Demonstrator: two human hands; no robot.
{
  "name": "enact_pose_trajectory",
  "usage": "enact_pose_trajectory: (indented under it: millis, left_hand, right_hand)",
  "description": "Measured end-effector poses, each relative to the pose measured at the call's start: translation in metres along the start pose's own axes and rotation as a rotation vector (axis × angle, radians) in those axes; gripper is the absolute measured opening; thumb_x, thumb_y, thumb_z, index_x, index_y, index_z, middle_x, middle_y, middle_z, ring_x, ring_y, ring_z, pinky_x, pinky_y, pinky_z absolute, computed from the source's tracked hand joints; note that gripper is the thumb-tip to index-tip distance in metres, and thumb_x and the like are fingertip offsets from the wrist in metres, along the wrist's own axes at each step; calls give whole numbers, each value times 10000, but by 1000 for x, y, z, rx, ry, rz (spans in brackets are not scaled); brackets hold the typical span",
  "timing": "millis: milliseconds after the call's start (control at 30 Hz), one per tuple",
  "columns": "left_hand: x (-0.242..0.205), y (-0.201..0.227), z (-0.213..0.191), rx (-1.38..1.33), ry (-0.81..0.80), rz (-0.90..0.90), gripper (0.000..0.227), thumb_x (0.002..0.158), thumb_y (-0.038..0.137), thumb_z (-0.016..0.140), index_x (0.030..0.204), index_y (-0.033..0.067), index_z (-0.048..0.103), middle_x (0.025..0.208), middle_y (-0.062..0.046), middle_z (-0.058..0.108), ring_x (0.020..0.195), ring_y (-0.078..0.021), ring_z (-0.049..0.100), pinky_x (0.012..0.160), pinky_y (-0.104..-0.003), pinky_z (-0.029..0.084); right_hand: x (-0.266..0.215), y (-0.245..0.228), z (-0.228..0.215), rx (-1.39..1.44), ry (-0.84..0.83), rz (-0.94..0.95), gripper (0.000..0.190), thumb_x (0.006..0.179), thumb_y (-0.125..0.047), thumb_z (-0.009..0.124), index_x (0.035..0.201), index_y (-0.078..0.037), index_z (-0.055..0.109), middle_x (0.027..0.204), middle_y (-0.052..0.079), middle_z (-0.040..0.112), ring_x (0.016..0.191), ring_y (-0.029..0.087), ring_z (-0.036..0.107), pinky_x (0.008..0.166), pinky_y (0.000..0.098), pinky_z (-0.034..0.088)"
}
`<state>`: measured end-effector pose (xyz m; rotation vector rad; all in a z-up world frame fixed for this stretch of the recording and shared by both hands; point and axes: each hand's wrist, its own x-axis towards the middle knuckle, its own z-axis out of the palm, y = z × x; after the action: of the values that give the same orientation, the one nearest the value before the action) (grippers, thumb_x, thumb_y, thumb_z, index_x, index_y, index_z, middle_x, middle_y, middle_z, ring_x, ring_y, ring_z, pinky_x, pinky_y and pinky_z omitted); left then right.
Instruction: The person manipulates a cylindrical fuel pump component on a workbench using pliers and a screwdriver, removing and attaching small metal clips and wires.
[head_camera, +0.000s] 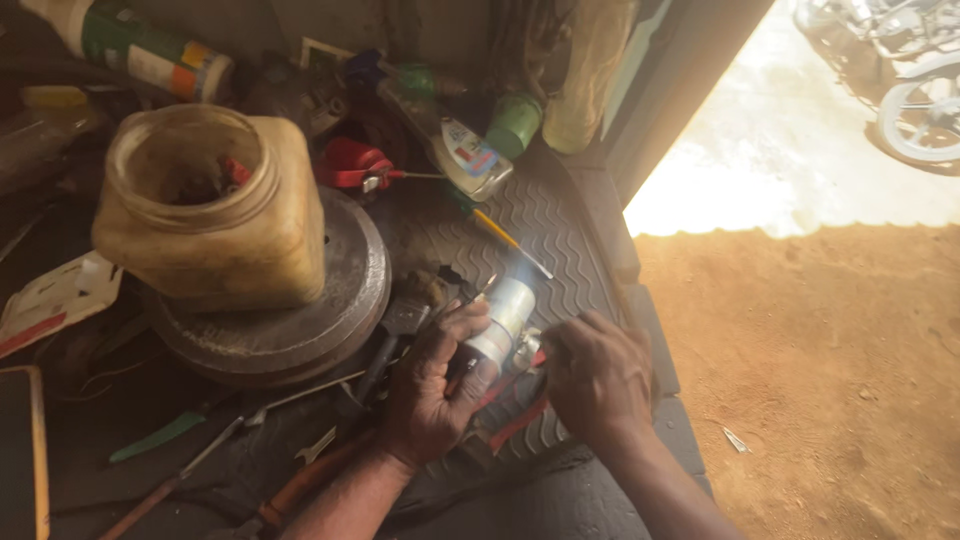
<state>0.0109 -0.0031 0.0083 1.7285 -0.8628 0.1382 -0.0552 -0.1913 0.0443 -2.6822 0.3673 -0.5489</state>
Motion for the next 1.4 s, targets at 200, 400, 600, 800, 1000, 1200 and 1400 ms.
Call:
enact_pose_trajectory:
  millis: [200, 400, 600, 800, 1000, 1200, 1400]
  left_hand:
    - [-7, 0, 4, -6, 6, 6, 379, 989, 267, 659, 1308, 70, 606, 1409, -124, 638, 1399, -333, 561, 1192, -449, 415]
    - [-15, -2, 2, 14, 3, 2, 385, 986, 259, 661, 1317, 70, 611, 1420, -123, 648, 1411, -343, 556, 1211, -461, 400]
    - [-6, -4, 1, 60, 9, 42, 410, 970, 245, 648, 1343, 78, 606, 1441, -120, 635, 1397, -307, 591, 1242, -441, 406]
    - [-4, 25, -8, -237, -77, -228, 524, 870, 287, 739, 1308, 39, 592, 1493, -156, 559, 1338, -316, 570, 953, -413, 531]
    - [-46, 69, -16, 351, 104, 18, 296, 873, 184, 777, 1131, 92, 664, 1219, -41, 659, 1227, -272, 635, 1076, -437, 516]
    - [-66, 86, 2, 520, 71, -38, 294, 798, 118, 786, 1075, 85, 692, 1209, -51, 642, 1090, -258, 630, 923, -431, 490]
    - [-72, 92, 18, 734, -37, -183, 288, 781, 183, 775, 1057, 105, 744, 1118, -55, 614, 1025, -274, 579, 890, -472, 448]
  right_hand:
    - [-5, -2, -6, -3, -3, 9, 114, 885, -184, 669, 869, -170, 781, 863, 30, 708, 839, 271, 689, 799, 408, 463]
    - [-12, 1, 2, 5, -4, 45, 94, 846, -178, 692, 843, -152, 783, 856, 34, 732, 829, 279, 704, 807, 441, 462]
    - [-4, 32, -3, 215, 40, 156, 138, 929, -193, 653, 998, -129, 754, 926, 91, 724, 919, 323, 694, 807, 444, 518]
    - [-71, 16, -22, 264, 2, -59, 108, 837, -129, 726, 943, -131, 748, 862, 77, 694, 848, 309, 664, 760, 406, 487]
    - [-73, 21, -29, 245, 106, -426, 185, 797, -70, 699, 964, -147, 722, 870, 24, 666, 855, 237, 663, 825, 401, 448]
    - [-73, 23, -21, 371, -59, -586, 280, 733, -29, 682, 984, -146, 722, 864, 35, 637, 852, 262, 621, 826, 410, 413]
    - [-75, 30, -24, 339, -7, -550, 145, 763, -62, 705, 872, -133, 641, 804, 52, 583, 815, 272, 602, 830, 427, 408]
